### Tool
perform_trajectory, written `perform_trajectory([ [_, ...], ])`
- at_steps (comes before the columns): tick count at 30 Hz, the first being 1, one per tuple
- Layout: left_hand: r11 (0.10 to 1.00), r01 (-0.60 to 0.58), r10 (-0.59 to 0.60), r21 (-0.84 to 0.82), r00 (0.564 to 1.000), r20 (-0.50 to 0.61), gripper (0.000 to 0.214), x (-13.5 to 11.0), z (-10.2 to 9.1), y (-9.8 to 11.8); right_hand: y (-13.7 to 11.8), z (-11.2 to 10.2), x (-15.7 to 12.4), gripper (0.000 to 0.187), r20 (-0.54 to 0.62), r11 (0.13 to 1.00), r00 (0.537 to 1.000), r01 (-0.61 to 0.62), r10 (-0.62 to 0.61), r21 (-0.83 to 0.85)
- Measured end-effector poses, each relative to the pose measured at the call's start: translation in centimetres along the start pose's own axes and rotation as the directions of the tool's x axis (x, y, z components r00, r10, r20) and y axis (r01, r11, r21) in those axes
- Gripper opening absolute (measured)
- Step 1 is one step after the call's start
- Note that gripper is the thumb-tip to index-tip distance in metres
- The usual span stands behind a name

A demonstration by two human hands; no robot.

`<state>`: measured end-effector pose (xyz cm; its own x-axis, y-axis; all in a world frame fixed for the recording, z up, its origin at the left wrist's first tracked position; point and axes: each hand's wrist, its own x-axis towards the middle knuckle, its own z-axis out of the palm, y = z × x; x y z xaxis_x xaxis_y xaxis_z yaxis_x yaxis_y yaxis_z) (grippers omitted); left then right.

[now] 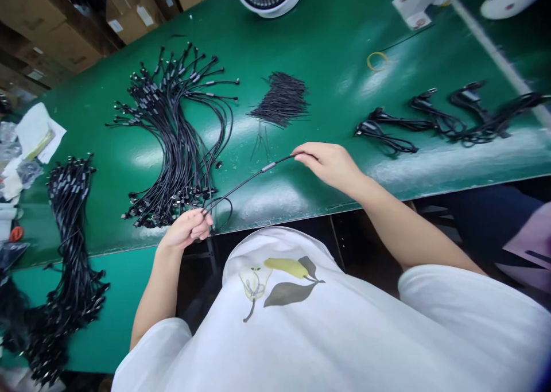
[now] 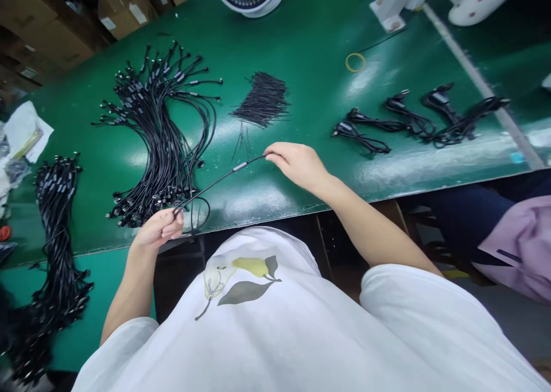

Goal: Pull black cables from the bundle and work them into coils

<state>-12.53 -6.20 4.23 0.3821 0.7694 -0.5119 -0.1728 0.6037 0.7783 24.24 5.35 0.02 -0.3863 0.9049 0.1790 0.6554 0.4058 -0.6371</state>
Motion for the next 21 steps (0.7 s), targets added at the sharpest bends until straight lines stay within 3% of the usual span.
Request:
perform_trajectory([
  [3, 0.997, 0.044, -0.044, 0.057, 0.999, -0.002, 0.038, -0.2, -0.2, -0.3, 0.1, -0.1, -0.4, 0.033, -0.069, 0.999, 0.997, -0.030, 0.027, -0.034],
  [6, 0.999, 0.016, -0.014, 0.049, 0.999, -0.040, 0.037, -0.4, -0.2, -0.3, 0.3, -0.3, -0.8, 0.036, -0.108, 0.996, 0.994, -0.026, 0.016, -0.089],
  [8, 0.997, -0.069, 0.066, -0.018, 0.991, -0.120, 0.034, -0.3, 0.1, -0.2, 0.1, -0.4, -1.2, 0.038, -0.054, 0.980, 0.998, 0.021, -0.033, -0.196],
  [11, 0.964, -0.229, 0.189, -0.135, 0.948, -0.257, 0.032, 0.7, 1.0, -0.2, -1.9, 0.4, -2.3, 0.039, 0.169, 0.920, 0.978, 0.173, -0.120, -0.352],
  [13, 0.948, -0.282, 0.232, -0.147, 0.929, -0.287, 0.035, 1.9, 2.0, -0.5, -4.2, 1.3, -3.3, 0.035, 0.368, 0.895, 0.908, 0.321, -0.199, -0.310],
  [15, 0.950, -0.304, 0.274, -0.068, 0.920, -0.280, 0.039, 3.1, 3.2, -1.1, -6.8, 2.2, -3.9, 0.031, 0.526, 0.878, 0.792, 0.451, -0.309, -0.163],
  [17, 0.947, -0.301, 0.319, 0.111, 0.917, -0.238, 0.041, 4.1, 4.6, -1.8, -8.9, 2.6, -3.8, 0.029, 0.563, 0.867, 0.718, 0.498, -0.409, -0.006],
  [19, 0.916, -0.261, 0.321, 0.305, 0.933, -0.163, 0.039, 4.5, 5.9, -2.5, -9.9, 2.8, -2.7, 0.030, 0.474, 0.884, 0.756, 0.450, -0.451, 0.124],
  [21, 0.898, -0.237, 0.285, 0.370, 0.955, -0.080, 0.038, 4.5, 6.7, -3.0, -9.9, 2.9, -1.3, 0.028, 0.298, 0.911, 0.869, 0.327, -0.394, 0.252],
])
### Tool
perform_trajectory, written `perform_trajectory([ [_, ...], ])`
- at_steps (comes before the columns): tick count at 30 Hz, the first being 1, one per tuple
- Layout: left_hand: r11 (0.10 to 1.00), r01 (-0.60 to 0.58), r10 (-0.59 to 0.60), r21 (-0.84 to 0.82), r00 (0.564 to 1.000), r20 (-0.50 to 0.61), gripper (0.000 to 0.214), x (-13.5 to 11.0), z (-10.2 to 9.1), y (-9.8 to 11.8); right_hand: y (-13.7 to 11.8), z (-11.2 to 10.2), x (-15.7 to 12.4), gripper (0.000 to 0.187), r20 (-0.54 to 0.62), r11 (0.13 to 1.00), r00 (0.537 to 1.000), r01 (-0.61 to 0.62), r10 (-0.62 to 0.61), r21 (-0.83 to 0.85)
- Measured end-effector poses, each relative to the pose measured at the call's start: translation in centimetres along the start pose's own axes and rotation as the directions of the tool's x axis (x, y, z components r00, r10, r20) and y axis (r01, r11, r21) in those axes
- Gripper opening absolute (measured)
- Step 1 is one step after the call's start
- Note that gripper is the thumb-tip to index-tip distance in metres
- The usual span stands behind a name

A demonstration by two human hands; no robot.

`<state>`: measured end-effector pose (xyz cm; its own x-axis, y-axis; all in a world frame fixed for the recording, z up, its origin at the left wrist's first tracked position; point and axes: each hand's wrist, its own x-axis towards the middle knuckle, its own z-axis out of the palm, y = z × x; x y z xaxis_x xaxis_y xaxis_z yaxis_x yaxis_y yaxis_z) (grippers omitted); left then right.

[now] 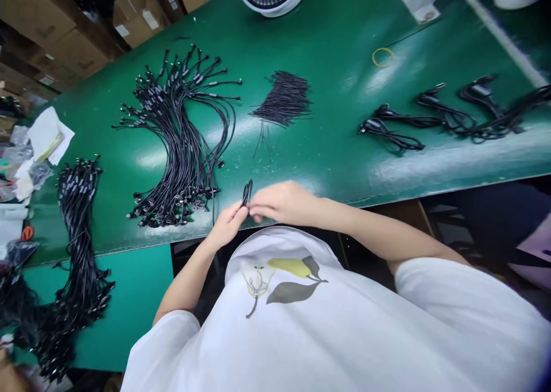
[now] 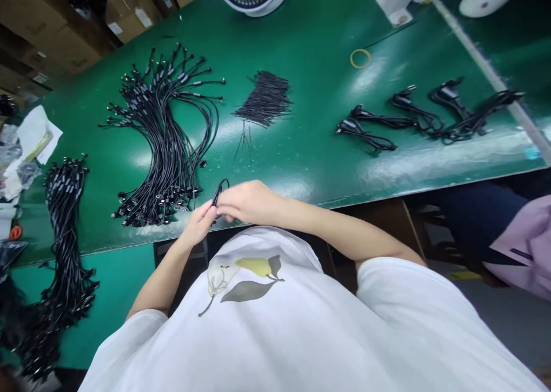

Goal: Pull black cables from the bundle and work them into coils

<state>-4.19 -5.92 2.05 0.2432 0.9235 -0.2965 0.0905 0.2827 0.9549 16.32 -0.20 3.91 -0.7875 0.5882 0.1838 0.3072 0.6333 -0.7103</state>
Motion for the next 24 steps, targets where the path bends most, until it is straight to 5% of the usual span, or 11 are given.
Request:
perform_trajectory([
  [2, 0.992, -0.010, 0.015, -0.126, 0.999, 0.033, 0.040, -0.2, 0.5, 0.2, 1.1, 0.2, 1.1, 0.025, -0.210, 0.976, 0.971, -0.069, 0.114, 0.207],
  [4, 0.942, -0.038, 0.034, -0.333, 0.999, -0.018, 0.038, -0.1, 0.8, 0.4, 2.0, 1.4, 1.7, 0.031, -0.276, 0.883, 0.929, -0.098, 0.247, 0.458],
  [7, 0.859, -0.017, -0.038, -0.511, 0.995, -0.097, 0.039, 0.1, 1.4, 0.4, 2.2, 4.2, 2.1, 0.042, -0.135, 0.542, 0.887, -0.145, 0.442, 0.827],
  [9, 0.829, 0.066, -0.124, -0.555, 0.990, -0.068, 0.043, 0.3, 2.1, 0.0, 1.9, 5.5, 2.2, 0.044, -0.063, 0.295, 0.819, -0.132, 0.570, 0.946],
  [11, 0.799, 0.129, -0.188, -0.587, 0.981, -0.040, 0.046, 0.3, 2.8, -0.6, 1.6, 5.9, 2.3, 0.044, -0.021, 0.139, 0.760, -0.091, 0.649, 0.986],
  [14, 0.768, 0.101, -0.226, -0.632, 0.967, -0.121, 0.051, 0.5, 3.6, -1.0, 1.4, 5.6, 2.3, 0.043, 0.058, -0.016, 0.769, -0.062, 0.636, 0.998],
  [20, 0.762, -0.055, -0.203, -0.646, 0.926, -0.318, 0.049, 1.3, 3.6, -0.6, 0.6, 6.3, 2.1, 0.045, 0.039, -0.119, 0.767, 0.049, 0.640, 0.992],
  [24, 0.774, -0.090, -0.202, -0.627, 0.903, -0.379, 0.040, 1.5, 4.0, -0.7, 0.5, 7.4, 2.9, 0.046, -0.067, -0.054, 0.636, 0.170, 0.769, 0.984],
])
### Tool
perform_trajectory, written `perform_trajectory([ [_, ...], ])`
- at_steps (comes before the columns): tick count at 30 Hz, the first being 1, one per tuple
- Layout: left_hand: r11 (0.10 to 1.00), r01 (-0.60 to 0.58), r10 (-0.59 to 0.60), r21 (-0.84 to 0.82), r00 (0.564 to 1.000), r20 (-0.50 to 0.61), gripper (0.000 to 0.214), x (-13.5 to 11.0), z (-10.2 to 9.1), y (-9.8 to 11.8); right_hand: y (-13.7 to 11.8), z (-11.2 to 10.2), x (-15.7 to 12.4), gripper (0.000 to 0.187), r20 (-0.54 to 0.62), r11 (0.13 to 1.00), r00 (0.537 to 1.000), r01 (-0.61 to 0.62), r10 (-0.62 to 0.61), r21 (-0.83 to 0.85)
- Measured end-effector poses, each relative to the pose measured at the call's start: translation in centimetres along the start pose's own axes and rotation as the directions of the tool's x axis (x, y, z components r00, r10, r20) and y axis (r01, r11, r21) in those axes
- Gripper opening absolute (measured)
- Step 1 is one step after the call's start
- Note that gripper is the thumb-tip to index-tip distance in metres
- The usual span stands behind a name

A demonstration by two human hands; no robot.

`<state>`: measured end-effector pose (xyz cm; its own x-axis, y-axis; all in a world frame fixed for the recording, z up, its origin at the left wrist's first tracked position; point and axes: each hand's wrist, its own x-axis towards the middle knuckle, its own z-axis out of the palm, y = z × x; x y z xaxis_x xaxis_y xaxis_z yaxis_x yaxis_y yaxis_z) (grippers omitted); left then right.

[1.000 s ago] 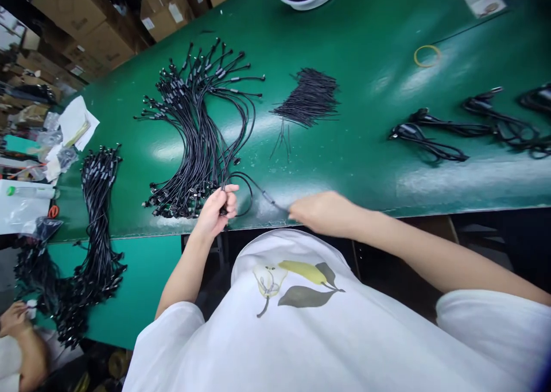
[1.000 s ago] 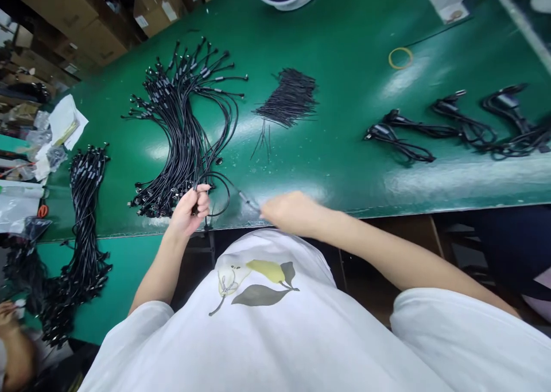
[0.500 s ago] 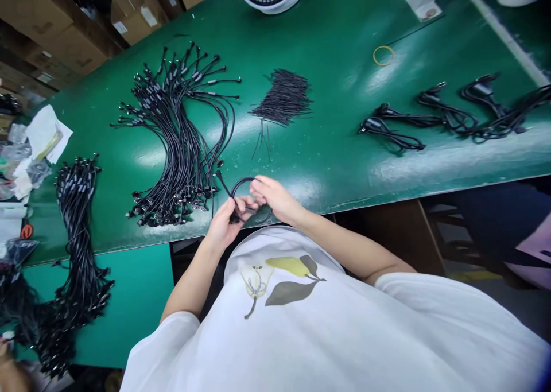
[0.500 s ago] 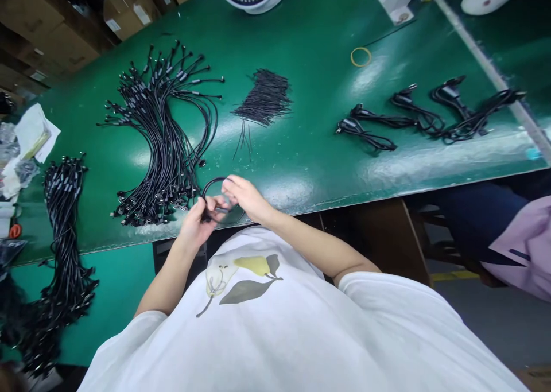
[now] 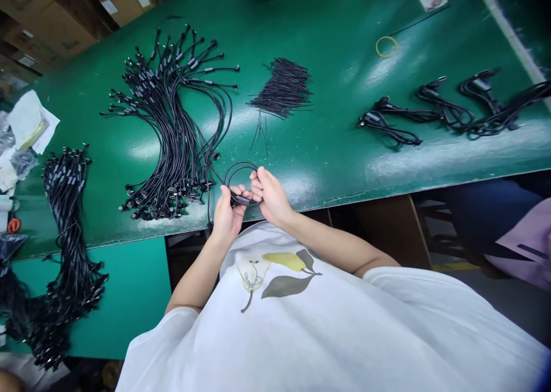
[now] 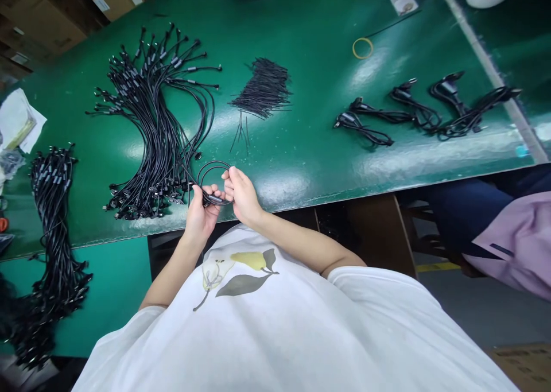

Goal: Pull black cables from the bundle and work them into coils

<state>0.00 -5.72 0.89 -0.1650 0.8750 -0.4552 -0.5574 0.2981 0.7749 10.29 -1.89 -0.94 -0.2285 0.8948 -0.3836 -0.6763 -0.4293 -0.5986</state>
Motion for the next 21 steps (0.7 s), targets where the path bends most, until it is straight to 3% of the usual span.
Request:
perform_trajectory([
  [3, 0.998, -0.036, 0.036, 0.048, 0.999, 0.012, 0.032, -0.1, 0.4, -0.4, 0.6, 0.3, 0.9, 0.048, -0.101, 0.995, 0.989, 0.103, -0.104, -0.013],
  [6, 0.991, -0.092, 0.091, 0.097, 0.996, 0.016, 0.031, 0.0, 0.5, -0.4, 0.7, 0.4, 1.3, 0.046, -0.089, 0.990, 0.986, 0.138, -0.139, -0.021],
  [9, 0.989, -0.113, 0.108, 0.094, 0.993, 0.056, 0.036, 0.2, 0.2, -0.2, -0.5, 0.0, 1.3, 0.038, 0.058, 1.000, 0.998, 0.002, -0.002, 0.001],
  [12, 0.982, -0.091, 0.065, 0.163, 0.985, 0.161, 0.042, 0.2, -0.2, 0.2, -2.4, -0.3, 1.3, 0.028, 0.200, 0.970, 0.952, -0.241, 0.234, 0.014],
  [14, 0.963, -0.094, 0.030, 0.253, 0.968, 0.248, 0.046, 0.0, -0.4, 0.5, -3.5, -0.1, 1.1, 0.030, 0.238, 0.950, 0.923, -0.313, 0.302, 0.012],
  [18, 0.926, -0.144, 0.007, 0.350, 0.931, 0.364, 0.049, -0.5, -0.8, 1.0, -3.9, 0.9, -0.6, 0.041, 0.244, 0.990, 0.961, -0.138, 0.127, 0.031],
  [21, 0.933, -0.090, -0.051, 0.349, 0.925, 0.375, 0.050, -1.1, -1.0, 0.9, -3.5, 1.3, -2.1, 0.038, 0.248, 0.997, 0.967, -0.051, 0.065, -0.062],
])
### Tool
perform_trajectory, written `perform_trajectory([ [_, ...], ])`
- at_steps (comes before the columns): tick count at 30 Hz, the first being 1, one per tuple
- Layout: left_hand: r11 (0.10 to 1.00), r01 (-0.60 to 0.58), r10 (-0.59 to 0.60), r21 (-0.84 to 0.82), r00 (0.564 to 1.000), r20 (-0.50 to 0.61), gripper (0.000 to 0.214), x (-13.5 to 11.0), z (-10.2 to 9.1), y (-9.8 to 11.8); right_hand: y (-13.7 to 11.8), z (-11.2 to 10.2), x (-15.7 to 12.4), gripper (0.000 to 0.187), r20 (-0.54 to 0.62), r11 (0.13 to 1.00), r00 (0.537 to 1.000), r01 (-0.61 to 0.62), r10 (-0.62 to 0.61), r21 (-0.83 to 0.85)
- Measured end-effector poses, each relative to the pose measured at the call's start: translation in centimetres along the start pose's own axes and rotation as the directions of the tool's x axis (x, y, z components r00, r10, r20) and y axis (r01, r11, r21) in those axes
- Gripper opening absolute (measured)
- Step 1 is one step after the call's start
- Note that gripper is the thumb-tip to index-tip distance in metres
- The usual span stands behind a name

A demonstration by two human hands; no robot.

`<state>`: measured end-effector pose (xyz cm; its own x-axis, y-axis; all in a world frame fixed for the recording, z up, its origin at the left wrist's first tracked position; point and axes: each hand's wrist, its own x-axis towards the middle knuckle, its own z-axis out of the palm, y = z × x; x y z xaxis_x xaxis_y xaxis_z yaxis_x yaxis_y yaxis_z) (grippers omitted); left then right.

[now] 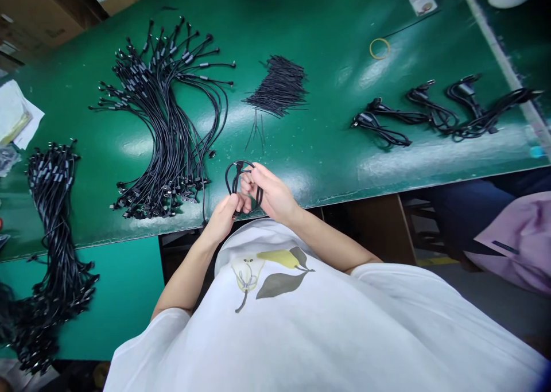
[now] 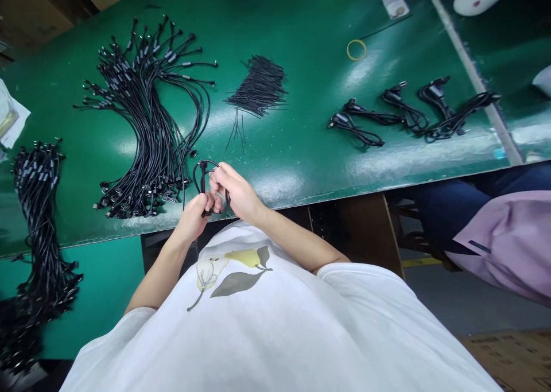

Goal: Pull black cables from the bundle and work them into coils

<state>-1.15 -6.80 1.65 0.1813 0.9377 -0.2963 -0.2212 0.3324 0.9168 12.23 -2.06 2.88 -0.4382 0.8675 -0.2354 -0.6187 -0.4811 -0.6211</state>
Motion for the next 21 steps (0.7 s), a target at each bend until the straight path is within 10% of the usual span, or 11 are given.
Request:
perform_trajectory([
  [8, 0.917, 0.292, -0.295, -0.272, 0.955, 0.033, 0.049, -1.6, 0.0, -0.5, -0.3, -1.3, -0.6, 0.023, 0.093, 0.762, 0.996, 0.060, 0.000, -0.644],
  [16, 0.894, 0.404, -0.388, -0.192, 0.914, 0.118, 0.051, -1.9, 0.5, 0.0, -1.3, -3.2, 0.7, 0.025, 0.309, 0.151, 0.910, 0.359, -0.276, -0.921],
  [18, 0.881, 0.401, -0.375, -0.253, 0.915, 0.145, 0.049, -2.0, 1.0, -0.2, -1.2, -3.0, 0.9, 0.029, 0.330, 0.189, 0.910, 0.381, -0.250, -0.905],
  [21, 0.831, 0.418, -0.352, -0.367, 0.906, 0.236, 0.048, -2.3, 1.6, -0.5, -1.1, -2.5, 1.2, 0.022, 0.251, 0.486, 0.955, 0.297, -0.159, -0.822],
])
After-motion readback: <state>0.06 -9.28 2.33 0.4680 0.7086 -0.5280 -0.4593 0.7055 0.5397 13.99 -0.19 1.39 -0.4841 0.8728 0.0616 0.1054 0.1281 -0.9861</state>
